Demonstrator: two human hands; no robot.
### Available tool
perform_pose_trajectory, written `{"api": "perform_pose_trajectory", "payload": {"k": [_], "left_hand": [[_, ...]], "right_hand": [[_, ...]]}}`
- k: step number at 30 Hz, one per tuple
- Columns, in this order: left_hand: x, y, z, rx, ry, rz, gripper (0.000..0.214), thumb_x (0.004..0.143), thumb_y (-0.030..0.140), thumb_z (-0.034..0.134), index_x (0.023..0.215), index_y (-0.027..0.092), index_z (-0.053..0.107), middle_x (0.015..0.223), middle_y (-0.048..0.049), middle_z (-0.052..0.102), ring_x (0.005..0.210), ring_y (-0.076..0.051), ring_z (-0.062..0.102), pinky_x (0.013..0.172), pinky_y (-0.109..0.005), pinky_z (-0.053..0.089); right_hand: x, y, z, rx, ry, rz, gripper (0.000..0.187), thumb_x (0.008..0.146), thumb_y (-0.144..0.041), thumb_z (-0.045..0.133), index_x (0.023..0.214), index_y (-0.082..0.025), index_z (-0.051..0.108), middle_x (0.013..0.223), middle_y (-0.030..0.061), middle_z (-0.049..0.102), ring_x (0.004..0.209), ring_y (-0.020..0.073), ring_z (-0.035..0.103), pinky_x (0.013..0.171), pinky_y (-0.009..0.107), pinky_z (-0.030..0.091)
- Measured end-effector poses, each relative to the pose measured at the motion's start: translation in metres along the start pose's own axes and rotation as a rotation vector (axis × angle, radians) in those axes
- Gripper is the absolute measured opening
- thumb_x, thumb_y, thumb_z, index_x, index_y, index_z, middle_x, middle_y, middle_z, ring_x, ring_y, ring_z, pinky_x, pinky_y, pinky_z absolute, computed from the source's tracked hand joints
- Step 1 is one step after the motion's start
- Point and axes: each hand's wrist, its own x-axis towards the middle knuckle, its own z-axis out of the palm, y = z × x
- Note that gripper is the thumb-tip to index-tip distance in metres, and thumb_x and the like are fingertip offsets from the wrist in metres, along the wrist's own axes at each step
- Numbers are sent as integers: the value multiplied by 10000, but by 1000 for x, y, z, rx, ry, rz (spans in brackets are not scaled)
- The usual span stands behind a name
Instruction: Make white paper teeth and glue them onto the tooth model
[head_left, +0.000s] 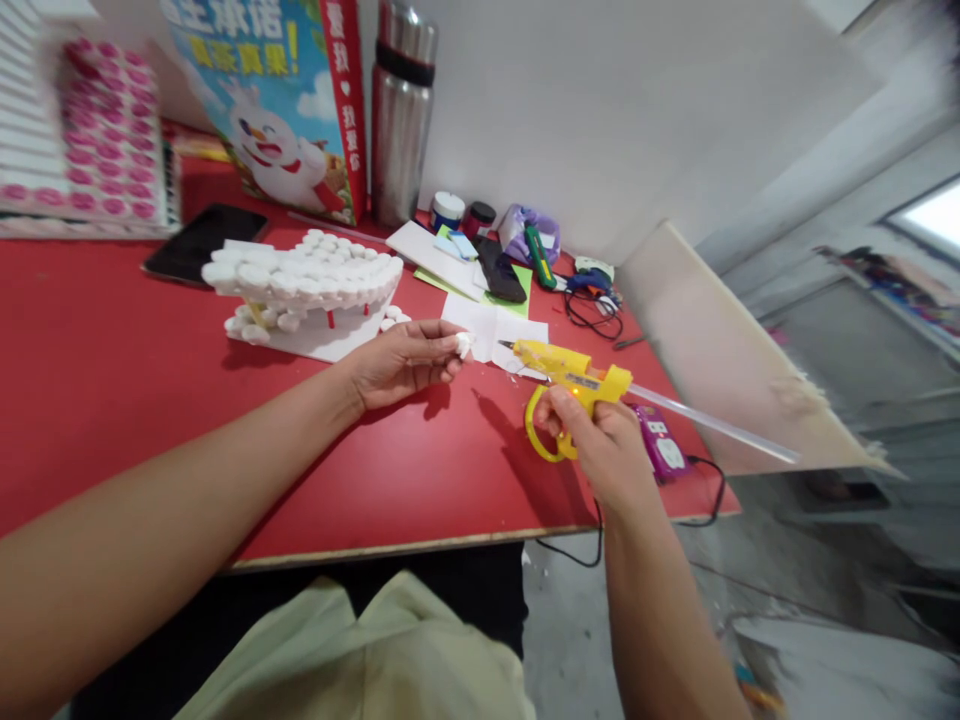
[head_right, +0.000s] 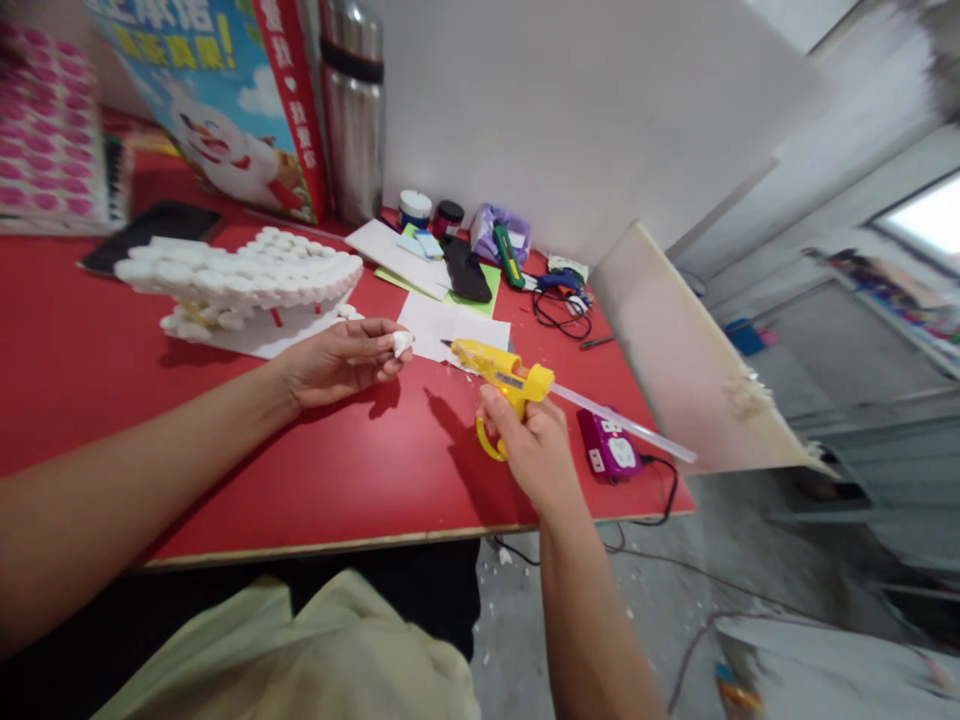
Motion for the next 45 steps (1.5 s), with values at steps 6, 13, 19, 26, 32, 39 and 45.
{"api": "perform_pose_trajectory", "payload": {"k": [6,13,19,26,32,39,45], "left_hand": [[-1,1,2,-26,23,-7,146,781,91,847,901,66,768,791,-87,739,618,-89,665,603,-158,571],[-1,2,1,-67,10,5,212,733,87,887,909,70,771,794,-88,745,633,-101,673,601,-163,572],[-1,0,0,-73,-23,27,272,703,124,926,915,74,763,820,-85,737,648,-100,668,621,-171,571],[0,-1,-2,-52,-60,33,282,707,148,927,921,71,760,832,-66,716,649,-92,654,629,-174,569],[1,-4,1,-56,-29,53,254,722,134,920,922,71,776,848,-71,725,680,-88,648,631,-163,554],[2,-3,0,-60,-25,89,279,703,153,942,934,71,809,844,-69,745,689,-94,673,676,-174,569],[5,-4,-3,-83,5,74,282,687,136,951,903,39,797,802,-70,736,692,-93,679,696,-171,574]], "right_hand": [[53,62,-34,-155,321,94,430,905,-610,628,864,-205,764,797,74,753,757,237,684,794,394,534],[74,99,-38,-346,330,116,446,870,-622,609,787,-189,677,874,149,749,898,304,677,881,444,502],[75,90,-36,-463,300,218,489,846,-632,599,918,-157,688,949,177,741,909,324,682,862,466,522],[16,59,-57,-688,225,-1,508,882,-586,610,1086,-133,715,1029,202,758,929,337,705,852,492,542],[-15,-18,-9,-179,213,-310,319,1037,-353,546,1266,-224,727,954,66,791,764,194,742,765,360,602],[42,-23,69,269,-64,-363,381,1004,-222,554,1337,-264,737,939,18,673,645,99,582,669,287,550],[42,-12,82,320,-63,-382,421,1005,-190,524,1349,-308,737,955,21,640,687,105,571,698,294,525]]}}
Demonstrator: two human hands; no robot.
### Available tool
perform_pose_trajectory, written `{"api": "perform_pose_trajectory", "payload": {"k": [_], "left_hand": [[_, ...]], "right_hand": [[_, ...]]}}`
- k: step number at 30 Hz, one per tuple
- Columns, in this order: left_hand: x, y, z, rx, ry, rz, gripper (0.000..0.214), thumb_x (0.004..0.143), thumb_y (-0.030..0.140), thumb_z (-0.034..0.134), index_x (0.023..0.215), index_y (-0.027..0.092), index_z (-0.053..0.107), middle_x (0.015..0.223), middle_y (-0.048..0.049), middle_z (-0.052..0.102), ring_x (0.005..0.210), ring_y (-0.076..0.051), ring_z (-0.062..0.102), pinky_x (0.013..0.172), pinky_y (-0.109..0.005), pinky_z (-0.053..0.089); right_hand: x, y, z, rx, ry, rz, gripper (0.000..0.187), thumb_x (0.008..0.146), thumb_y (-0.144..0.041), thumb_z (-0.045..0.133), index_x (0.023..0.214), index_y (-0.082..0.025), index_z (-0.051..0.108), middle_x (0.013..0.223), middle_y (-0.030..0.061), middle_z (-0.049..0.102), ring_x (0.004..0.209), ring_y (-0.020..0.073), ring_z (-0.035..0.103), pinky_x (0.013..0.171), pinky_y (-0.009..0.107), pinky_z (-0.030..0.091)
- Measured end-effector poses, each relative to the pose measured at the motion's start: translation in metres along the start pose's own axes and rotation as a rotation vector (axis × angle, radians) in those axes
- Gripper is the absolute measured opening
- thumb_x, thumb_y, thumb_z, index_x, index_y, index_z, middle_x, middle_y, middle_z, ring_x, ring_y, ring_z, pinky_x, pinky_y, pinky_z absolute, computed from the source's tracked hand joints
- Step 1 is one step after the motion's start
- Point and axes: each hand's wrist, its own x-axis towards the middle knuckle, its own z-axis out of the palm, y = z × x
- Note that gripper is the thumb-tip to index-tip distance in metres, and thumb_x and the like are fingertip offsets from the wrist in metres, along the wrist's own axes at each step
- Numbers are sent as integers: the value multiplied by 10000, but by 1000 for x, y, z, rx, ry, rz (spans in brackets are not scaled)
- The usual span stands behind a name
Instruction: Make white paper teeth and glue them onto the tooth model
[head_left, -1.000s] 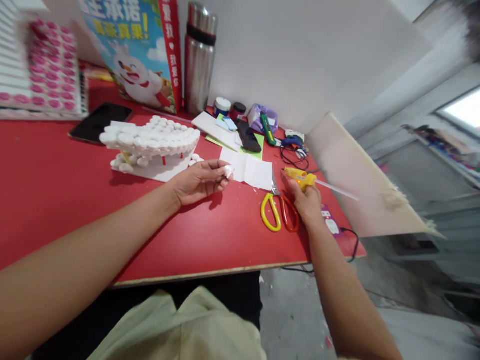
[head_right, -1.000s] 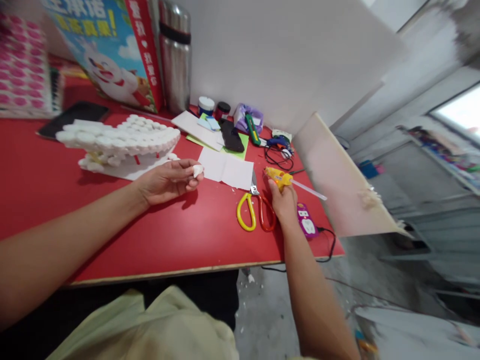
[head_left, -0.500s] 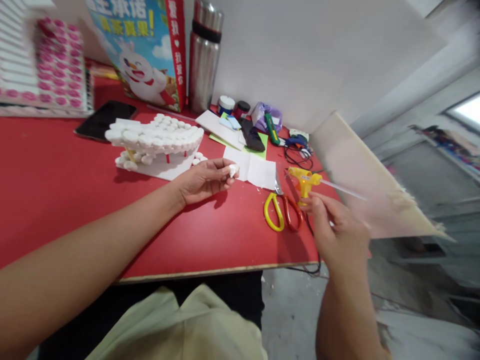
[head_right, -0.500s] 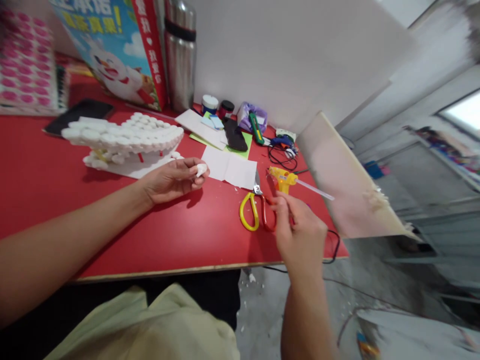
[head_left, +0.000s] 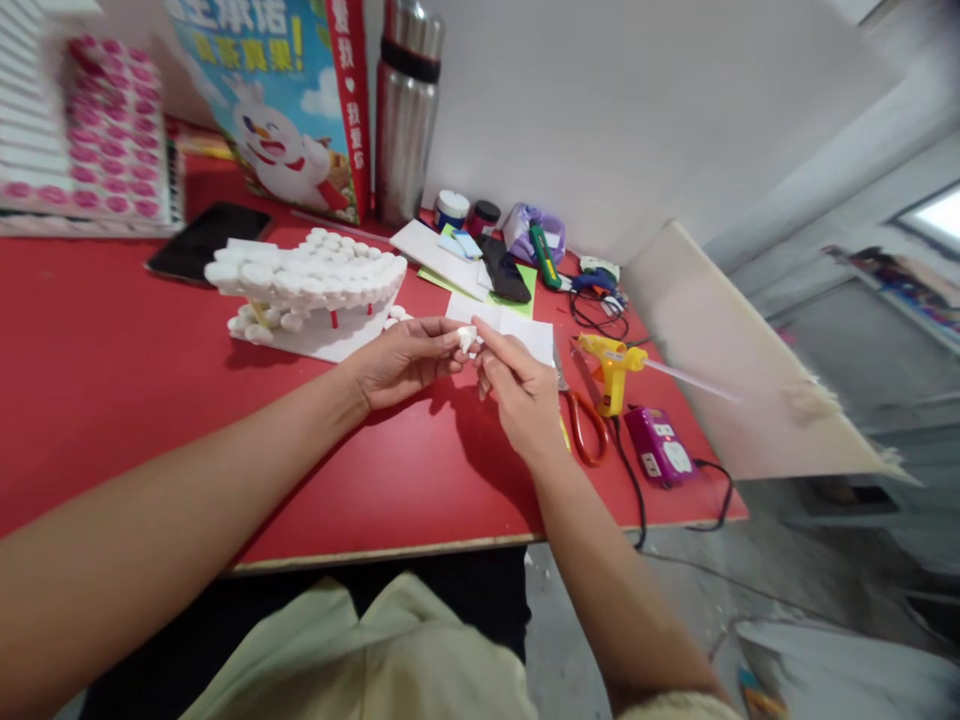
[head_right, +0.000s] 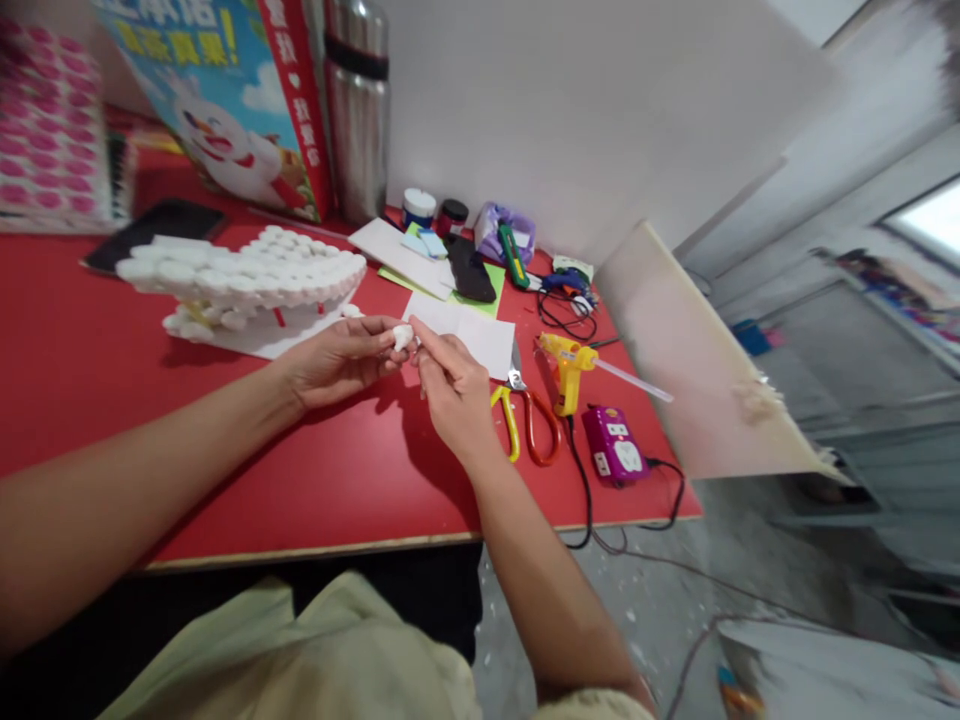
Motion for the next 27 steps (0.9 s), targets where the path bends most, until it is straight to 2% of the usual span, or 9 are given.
{"api": "perform_pose_trajectory", "payload": {"k": [4,11,14,20,27], "left_hand": [[-1,-1,1,15,36,-15,239,714,110,927,893,31,789,756,-65,722,685,-95,676,696,-167,576],[-2,0,3,37,89,-30,98,784,67,859,823,56,769,716,-58,711,661,-94,676,706,-172,589],[-2,1,5,46,106,-34,92,786,57,853,804,53,763,704,-59,710,649,-91,674,688,-160,584],[-3,1,8,75,145,-46,159,731,84,910,773,56,759,673,-44,700,614,-77,650,639,-146,562],[-3,0,8,107,145,-43,333,604,192,1007,782,62,758,671,-34,684,610,-68,615,594,-135,516]], "right_hand": [[-3,0,2,-67,15,-61,435,1009,-180,515,1367,-310,726,971,31,659,752,123,601,756,309,540],[-4,1,3,-161,16,-75,443,1014,-172,508,1378,-317,714,979,30,676,785,134,620,753,297,548],[-4,4,4,-226,15,-135,458,1008,-146,504,1383,-310,709,963,24,669,800,132,617,776,292,539],[-3,9,2,-286,35,-276,473,983,-91,496,1342,-283,737,918,20,649,813,134,630,779,291,524],[-4,13,1,-375,39,-280,464,987,-126,488,1356,-276,726,932,35,655,835,153,647,778,310,533]]}}
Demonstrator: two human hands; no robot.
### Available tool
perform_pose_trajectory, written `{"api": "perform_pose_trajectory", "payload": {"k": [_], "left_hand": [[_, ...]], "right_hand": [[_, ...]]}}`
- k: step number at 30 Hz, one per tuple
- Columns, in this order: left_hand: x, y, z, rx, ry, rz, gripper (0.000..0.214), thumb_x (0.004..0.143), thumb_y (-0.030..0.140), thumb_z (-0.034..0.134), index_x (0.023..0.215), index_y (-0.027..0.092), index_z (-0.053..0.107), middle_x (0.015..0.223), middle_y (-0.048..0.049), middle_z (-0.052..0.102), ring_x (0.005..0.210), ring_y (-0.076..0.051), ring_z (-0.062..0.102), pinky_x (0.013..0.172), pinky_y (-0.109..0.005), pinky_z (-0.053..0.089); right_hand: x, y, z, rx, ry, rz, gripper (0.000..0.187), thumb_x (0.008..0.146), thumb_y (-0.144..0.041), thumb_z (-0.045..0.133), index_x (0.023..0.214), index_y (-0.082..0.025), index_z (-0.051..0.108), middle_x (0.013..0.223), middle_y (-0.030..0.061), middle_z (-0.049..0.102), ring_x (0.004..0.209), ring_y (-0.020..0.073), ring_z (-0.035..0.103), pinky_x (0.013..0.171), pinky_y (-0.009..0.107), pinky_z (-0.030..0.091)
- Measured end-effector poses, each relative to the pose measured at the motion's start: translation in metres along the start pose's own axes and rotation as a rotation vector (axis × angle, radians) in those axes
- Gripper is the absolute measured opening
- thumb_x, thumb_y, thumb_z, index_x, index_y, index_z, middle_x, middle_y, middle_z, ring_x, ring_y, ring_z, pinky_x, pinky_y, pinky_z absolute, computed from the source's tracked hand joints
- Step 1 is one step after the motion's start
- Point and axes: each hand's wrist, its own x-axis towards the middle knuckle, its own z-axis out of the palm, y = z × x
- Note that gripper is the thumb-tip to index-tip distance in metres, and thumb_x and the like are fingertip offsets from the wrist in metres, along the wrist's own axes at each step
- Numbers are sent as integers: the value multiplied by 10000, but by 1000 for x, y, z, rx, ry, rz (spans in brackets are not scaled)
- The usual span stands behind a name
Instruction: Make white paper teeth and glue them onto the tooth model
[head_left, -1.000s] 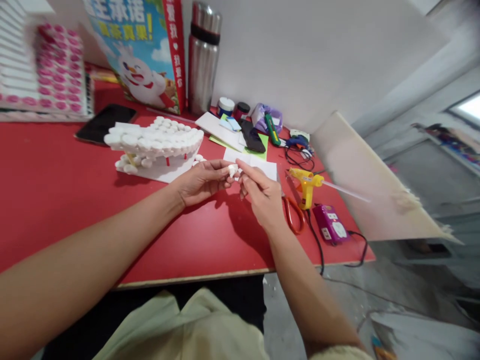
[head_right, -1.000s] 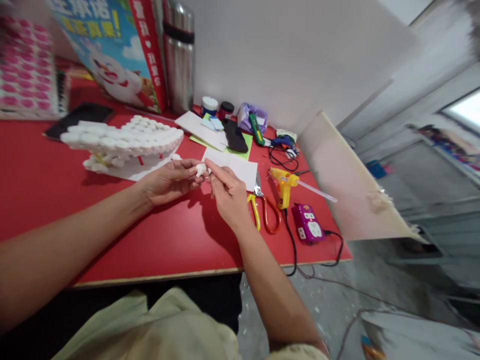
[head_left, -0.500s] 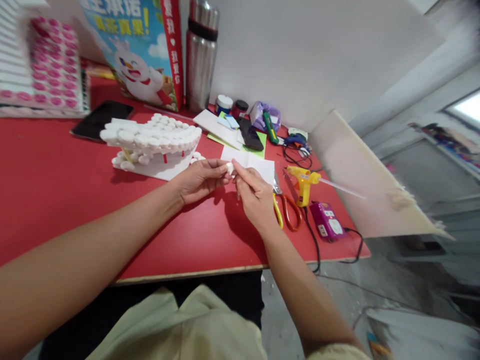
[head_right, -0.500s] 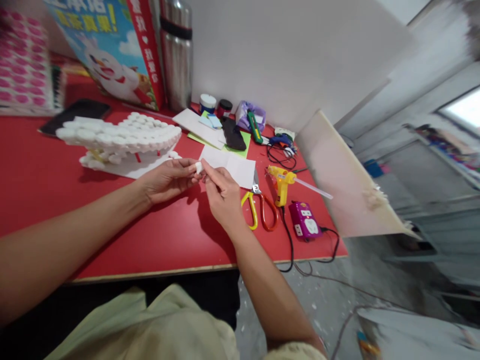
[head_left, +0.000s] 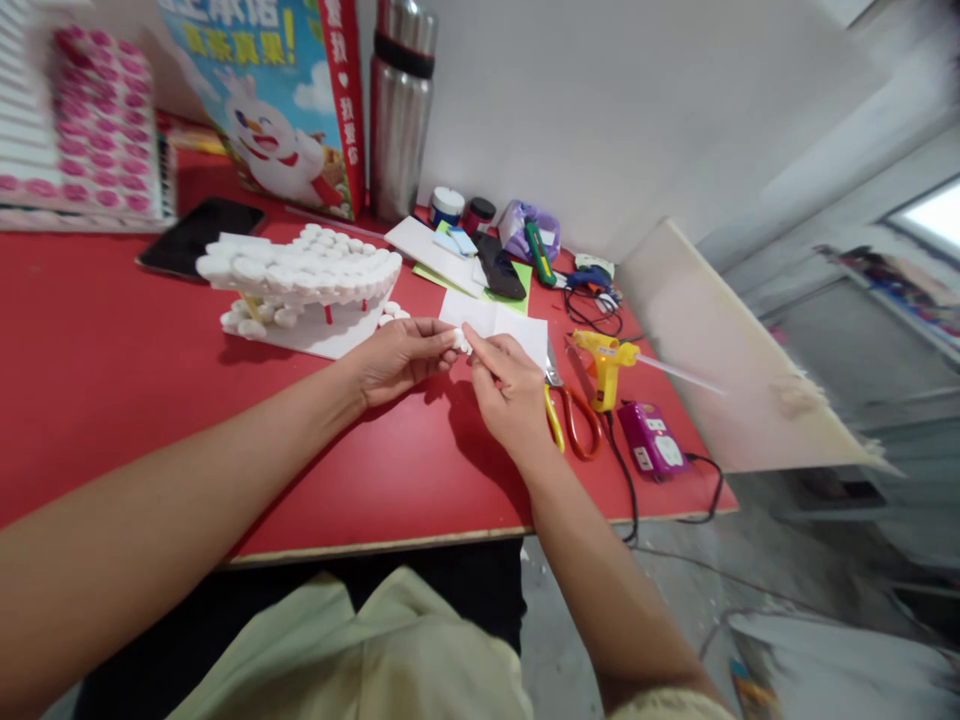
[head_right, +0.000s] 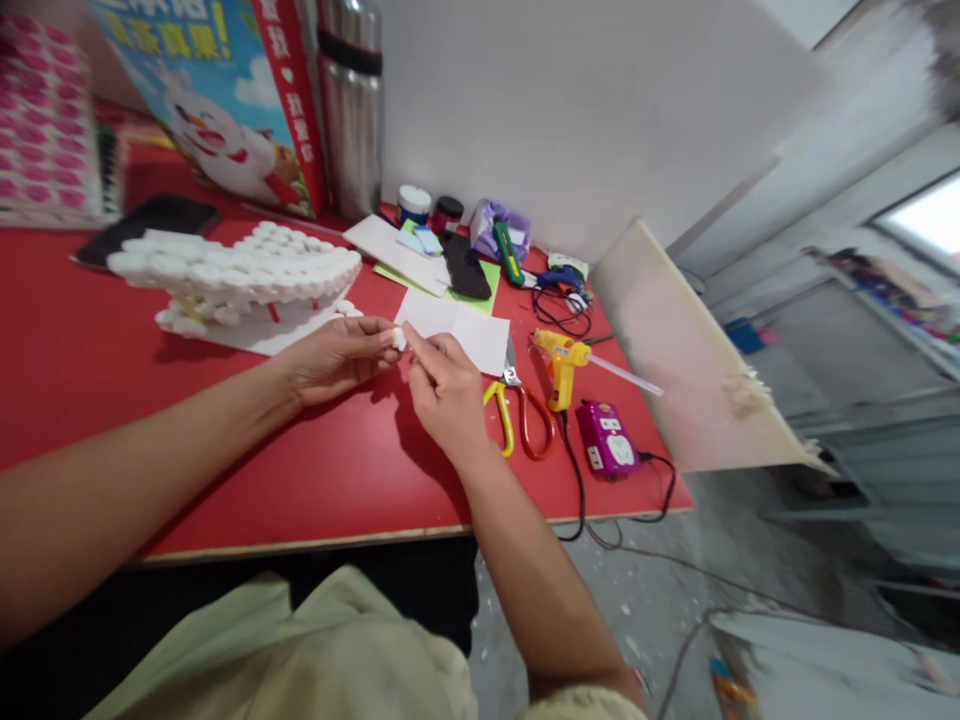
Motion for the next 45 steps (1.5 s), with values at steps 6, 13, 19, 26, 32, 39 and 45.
{"api": "perform_pose_trajectory", "payload": {"k": [6,13,19,26,32,39,45], "left_hand": [[0,-1,-1,41,20,2,317,639,198,992,798,65,751,673,-31,670,612,-71,608,591,-151,503],[2,-1,-4,51,21,-3,281,646,144,977,823,70,772,692,-40,706,589,-70,614,585,-155,529],[2,-1,-4,66,24,10,245,667,112,953,800,79,749,691,-36,705,569,-74,618,575,-156,539],[2,1,-1,13,-57,28,208,730,81,903,898,79,779,741,-43,711,635,-76,631,623,-162,551],[-1,1,0,7,-153,33,316,668,169,965,922,84,798,754,-44,726,627,-78,644,630,-159,547],[-2,3,-2,-4,-144,18,282,692,197,955,851,87,750,735,-52,708,581,-70,601,556,-150,494],[-1,5,-2,-105,-138,-35,209,741,154,892,795,62,712,724,-46,662,549,-65,559,500,-157,459]], "right_hand": [[-2,2,2,-63,1,-48,484,986,-116,468,1375,-267,714,929,46,635,849,169,639,793,325,540],[-6,3,3,-218,-60,-64,505,991,-136,472,1448,-244,657,991,78,654,875,192,656,794,327,559],[-5,-5,0,-209,-66,-105,486,998,-139,462,1433,-239,654,1079,108,682,978,219,678,856,359,574],[2,-11,-8,-99,208,220,164,1000,-344,618,946,-201,677,823,16,696,658,142,596,658,289,518],[0,-16,-6,-59,194,180,251,1009,-323,626,787,-212,588,703,-21,613,628,130,555,655,281,460],[-1,-16,-5,-60,125,226,317,1045,-379,552,774,-218,588,688,-9,618,653,147,590,661,294,462],[-2,-15,-2,21,74,222,245,1060,-361,511,961,-201,668,831,47,701,764,174,664,702,311,515]]}}
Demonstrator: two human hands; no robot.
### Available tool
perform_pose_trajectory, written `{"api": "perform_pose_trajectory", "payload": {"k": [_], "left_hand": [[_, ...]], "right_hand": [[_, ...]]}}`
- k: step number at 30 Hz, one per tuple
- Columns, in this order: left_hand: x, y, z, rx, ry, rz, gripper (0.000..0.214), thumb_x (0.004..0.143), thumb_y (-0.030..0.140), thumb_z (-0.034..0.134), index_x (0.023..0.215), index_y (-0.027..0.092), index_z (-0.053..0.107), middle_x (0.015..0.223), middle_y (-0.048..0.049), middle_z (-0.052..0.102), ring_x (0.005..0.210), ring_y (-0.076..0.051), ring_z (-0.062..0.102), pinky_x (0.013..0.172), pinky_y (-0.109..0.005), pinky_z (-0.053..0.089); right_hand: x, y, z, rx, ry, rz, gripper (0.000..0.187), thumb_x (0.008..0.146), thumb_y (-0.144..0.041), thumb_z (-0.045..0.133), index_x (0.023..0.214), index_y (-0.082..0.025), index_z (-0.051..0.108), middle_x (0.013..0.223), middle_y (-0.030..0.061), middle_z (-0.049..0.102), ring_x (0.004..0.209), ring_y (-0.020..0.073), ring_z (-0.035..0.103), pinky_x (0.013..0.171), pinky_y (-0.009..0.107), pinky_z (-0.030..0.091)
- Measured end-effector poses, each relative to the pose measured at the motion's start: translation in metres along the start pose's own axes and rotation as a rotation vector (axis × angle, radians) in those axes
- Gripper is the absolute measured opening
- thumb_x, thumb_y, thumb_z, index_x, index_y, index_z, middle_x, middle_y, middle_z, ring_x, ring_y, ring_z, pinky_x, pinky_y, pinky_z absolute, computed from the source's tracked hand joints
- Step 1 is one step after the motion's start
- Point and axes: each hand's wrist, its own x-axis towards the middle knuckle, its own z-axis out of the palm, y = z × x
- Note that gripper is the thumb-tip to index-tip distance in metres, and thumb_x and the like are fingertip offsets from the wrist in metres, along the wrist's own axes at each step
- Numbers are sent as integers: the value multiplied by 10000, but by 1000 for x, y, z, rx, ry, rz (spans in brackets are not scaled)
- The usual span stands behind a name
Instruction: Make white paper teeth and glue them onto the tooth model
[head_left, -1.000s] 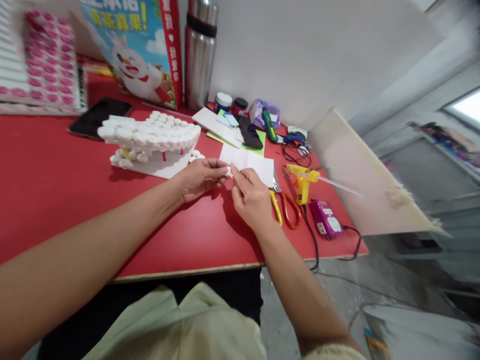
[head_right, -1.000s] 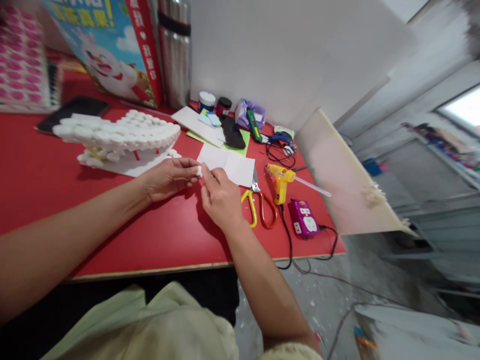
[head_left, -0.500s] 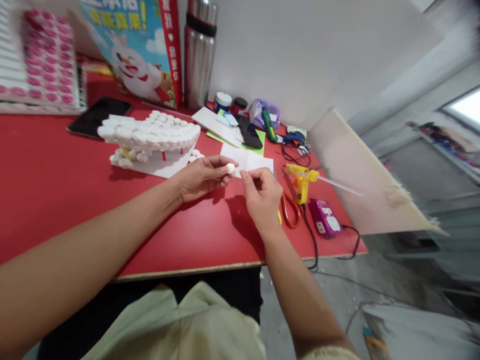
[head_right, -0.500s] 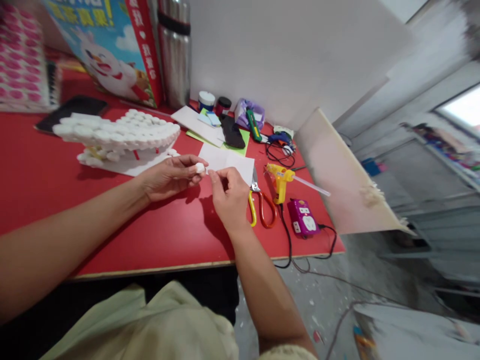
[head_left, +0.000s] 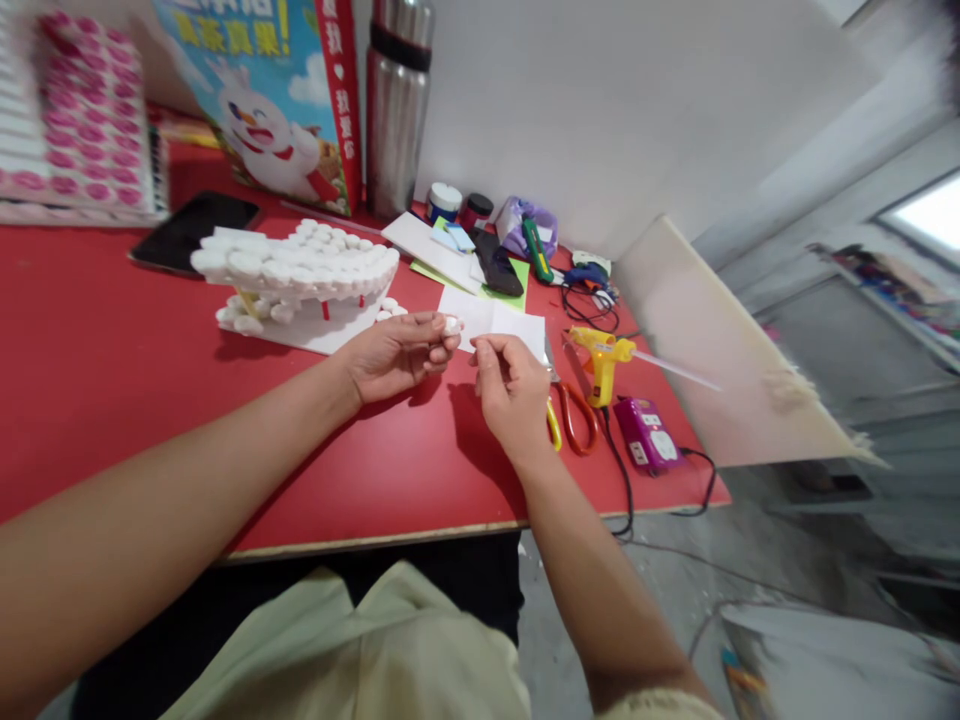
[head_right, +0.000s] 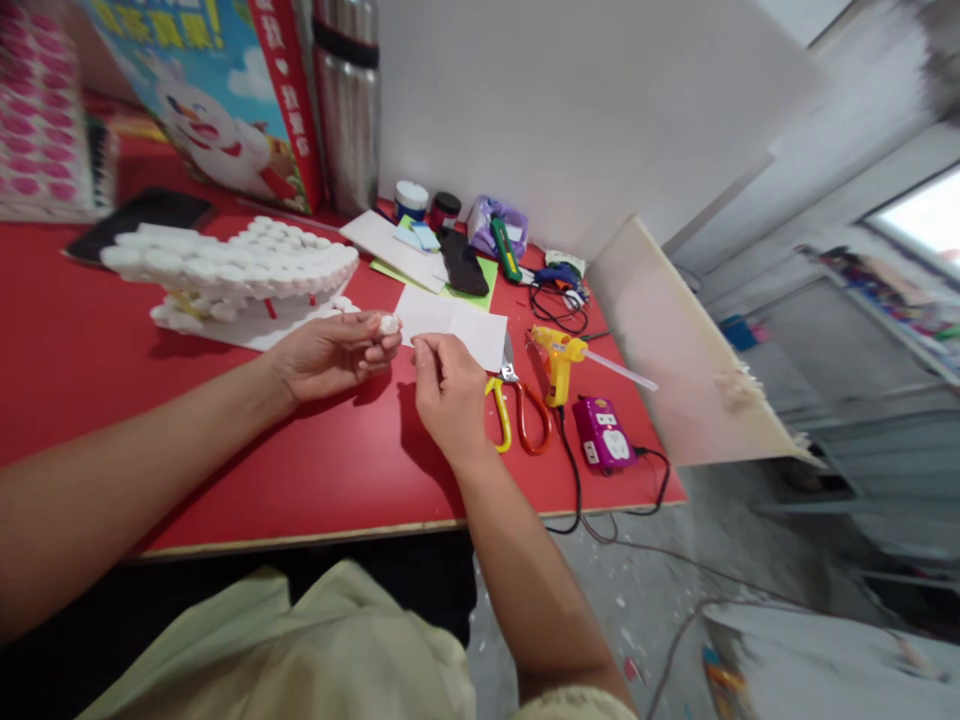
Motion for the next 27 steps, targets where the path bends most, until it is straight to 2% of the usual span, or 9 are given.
{"api": "perform_pose_trajectory", "payload": {"k": [5,13,16,18,21,22,24,25,27], "left_hand": [[1,-3,1,14,9,21,211,748,153,889,837,70,717,687,-24,642,532,-69,553,489,-158,451],[3,-6,2,162,103,125,233,722,137,910,853,117,718,680,-26,705,525,-80,604,534,-161,496],[3,-7,2,231,119,136,262,706,171,926,851,117,714,675,-22,698,509,-85,600,508,-172,489],[3,-8,1,251,133,125,264,710,178,920,850,116,705,677,-29,701,512,-92,604,506,-180,497],[3,-7,0,226,155,105,228,740,137,878,864,114,688,718,-55,729,557,-104,638,540,-187,523],[3,-7,0,212,160,106,213,751,115,860,870,111,683,735,-62,736,572,-105,649,553,-187,530],[4,-6,0,190,160,106,195,766,83,831,882,104,676,760,-72,747,588,-106,663,568,-187,539],[4,-6,0,185,156,101,193,770,75,825,886,101,674,768,-77,752,590,-106,668,572,-187,543],[5,-6,2,181,138,87,200,769,79,831,892,97,674,771,-82,757,589,-105,671,570,-186,546]], "right_hand": [[-1,2,2,88,-46,-24,248,1044,-303,522,1177,-202,705,976,81,744,809,186,697,736,341,565],[-2,2,7,199,-70,110,238,972,-240,566,1159,-188,705,897,38,756,683,148,674,658,297,554],[-1,0,4,39,-59,-41,227,985,-244,547,1137,-189,707,927,54,765,743,164,685,713,311,545],[-2,-1,-4,-102,-29,-109,198,1004,-274,545,1007,-194,726,869,49,760,744,169,679,723,306,523],[-8,4,-29,-387,49,-39,390,1016,-397,585,681,-201,633,622,19,651,595,161,595,636,297,450],[-11,7,-40,-504,60,-6,428,1015,-426,585,652,-201,610,603,26,634,588,171,588,631,305,438],[-17,13,-63,-707,32,65,310,1016,-382,571,816,-172,679,785,90,719,734,229,666,703,331,467],[-20,15,-73,-804,-35,107,235,999,-346,586,958,-144,699,915,134,741,826,266,692,738,350,481],[-24,15,-87,-989,-224,194,297,980,-332,595,1131,-87,669,1055,214,721,958,341,700,797,395,499]]}}
